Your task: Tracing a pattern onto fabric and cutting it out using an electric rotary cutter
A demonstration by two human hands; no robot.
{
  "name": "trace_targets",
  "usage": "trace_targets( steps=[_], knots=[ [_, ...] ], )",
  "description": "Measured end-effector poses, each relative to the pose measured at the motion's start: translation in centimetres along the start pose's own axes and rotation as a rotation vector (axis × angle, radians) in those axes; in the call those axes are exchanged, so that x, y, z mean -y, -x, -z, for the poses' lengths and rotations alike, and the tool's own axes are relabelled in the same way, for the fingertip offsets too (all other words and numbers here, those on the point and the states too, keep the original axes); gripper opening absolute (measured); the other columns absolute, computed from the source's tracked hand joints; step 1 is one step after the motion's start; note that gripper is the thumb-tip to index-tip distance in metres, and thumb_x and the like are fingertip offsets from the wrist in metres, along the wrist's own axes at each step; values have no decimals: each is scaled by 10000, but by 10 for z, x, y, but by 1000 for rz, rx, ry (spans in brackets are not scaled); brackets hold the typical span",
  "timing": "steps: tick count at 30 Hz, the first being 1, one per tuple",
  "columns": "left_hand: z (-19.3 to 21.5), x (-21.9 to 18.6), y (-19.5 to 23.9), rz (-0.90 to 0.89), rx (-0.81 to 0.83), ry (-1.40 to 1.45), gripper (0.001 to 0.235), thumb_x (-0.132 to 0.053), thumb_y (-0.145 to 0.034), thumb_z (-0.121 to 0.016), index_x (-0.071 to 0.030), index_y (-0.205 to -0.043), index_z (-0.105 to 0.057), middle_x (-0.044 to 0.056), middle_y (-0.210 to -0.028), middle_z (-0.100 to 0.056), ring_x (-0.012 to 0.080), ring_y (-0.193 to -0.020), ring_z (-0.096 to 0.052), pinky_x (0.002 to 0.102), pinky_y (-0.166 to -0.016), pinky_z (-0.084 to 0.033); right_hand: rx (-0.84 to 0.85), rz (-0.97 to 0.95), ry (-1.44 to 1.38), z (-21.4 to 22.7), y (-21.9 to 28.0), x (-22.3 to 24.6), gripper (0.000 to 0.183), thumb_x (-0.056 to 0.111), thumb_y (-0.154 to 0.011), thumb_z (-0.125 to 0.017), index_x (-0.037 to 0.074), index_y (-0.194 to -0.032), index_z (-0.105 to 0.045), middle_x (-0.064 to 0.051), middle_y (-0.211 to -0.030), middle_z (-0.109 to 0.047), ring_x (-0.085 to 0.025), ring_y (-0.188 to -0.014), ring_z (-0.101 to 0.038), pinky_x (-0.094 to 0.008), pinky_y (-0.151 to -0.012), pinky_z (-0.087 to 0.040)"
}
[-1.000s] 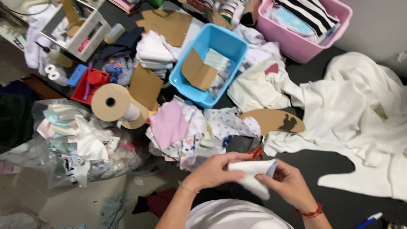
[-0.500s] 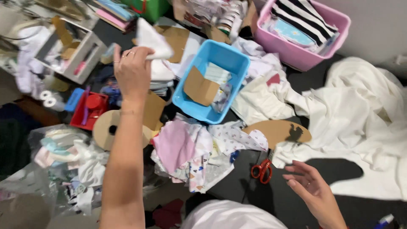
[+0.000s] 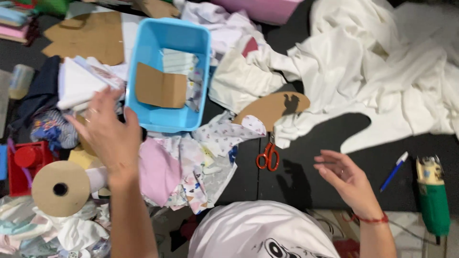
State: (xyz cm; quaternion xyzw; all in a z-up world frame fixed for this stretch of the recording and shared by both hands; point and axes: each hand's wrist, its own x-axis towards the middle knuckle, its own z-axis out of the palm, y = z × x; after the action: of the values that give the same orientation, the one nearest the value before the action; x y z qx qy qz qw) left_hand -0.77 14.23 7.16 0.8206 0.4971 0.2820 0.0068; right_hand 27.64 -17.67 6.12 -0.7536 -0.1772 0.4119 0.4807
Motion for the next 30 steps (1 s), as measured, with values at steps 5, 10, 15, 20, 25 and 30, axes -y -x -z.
trace_targets(
  steps=[5,10,15,20,25,30],
  knots=[
    [-8,-83,52,-196,175,213,204,-16,-790,-528,-76,-977,-581,103,-1066,-595,275,-954,-563,493,-977,-235,-115,-89,32,2,10,25,345,48,-748,-554,29,-1092,-533,-127,-993,-625,-169,-901,-593,-261,-799,-469],
    [-33,-120,125,-441,389,475,274,76,-747,-512,-172,-816,-604,-48,-931,-639,113,-865,-615,367,-922,-408,-209,-53,30,22,33,-13,335,86,-761,-573,45,-1088,-512,-103,-1005,-618,-106,-911,-558,-219,-818,-449],
    [-46,-125,168,-505,729,615,252,65,-721,-499,-148,-821,-589,-72,-950,-629,110,-899,-608,364,-883,-427,-333,-243,-6,32,71,-50,329,120,-765,-556,77,-1090,-520,-74,-1038,-610,-132,-908,-601,-252,-768,-484],
    [-60,-143,169,-601,804,678,238,62,-746,-487,-130,-803,-615,-29,-933,-639,127,-883,-610,357,-889,-424,-431,-312,-29,38,101,-71,340,132,-766,-556,81,-1099,-512,-73,-1036,-596,-131,-897,-580,-258,-779,-491],
    [-64,-176,164,-703,777,716,253,92,-748,-471,-118,-789,-605,-10,-920,-640,128,-882,-605,339,-869,-444,-483,-267,-73,45,127,-101,327,106,-775,-551,71,-1096,-503,-87,-1026,-595,-132,-887,-583,-252,-790,-490],
    [-66,-195,173,-781,780,783,249,100,-743,-497,-116,-805,-604,-5,-929,-637,138,-852,-611,345,-848,-458,-545,-252,-130,47,148,-120,324,95,-766,-563,62,-1083,-501,-96,-1033,-596,-136,-897,-573,-249,-806,-479]
  ],
)
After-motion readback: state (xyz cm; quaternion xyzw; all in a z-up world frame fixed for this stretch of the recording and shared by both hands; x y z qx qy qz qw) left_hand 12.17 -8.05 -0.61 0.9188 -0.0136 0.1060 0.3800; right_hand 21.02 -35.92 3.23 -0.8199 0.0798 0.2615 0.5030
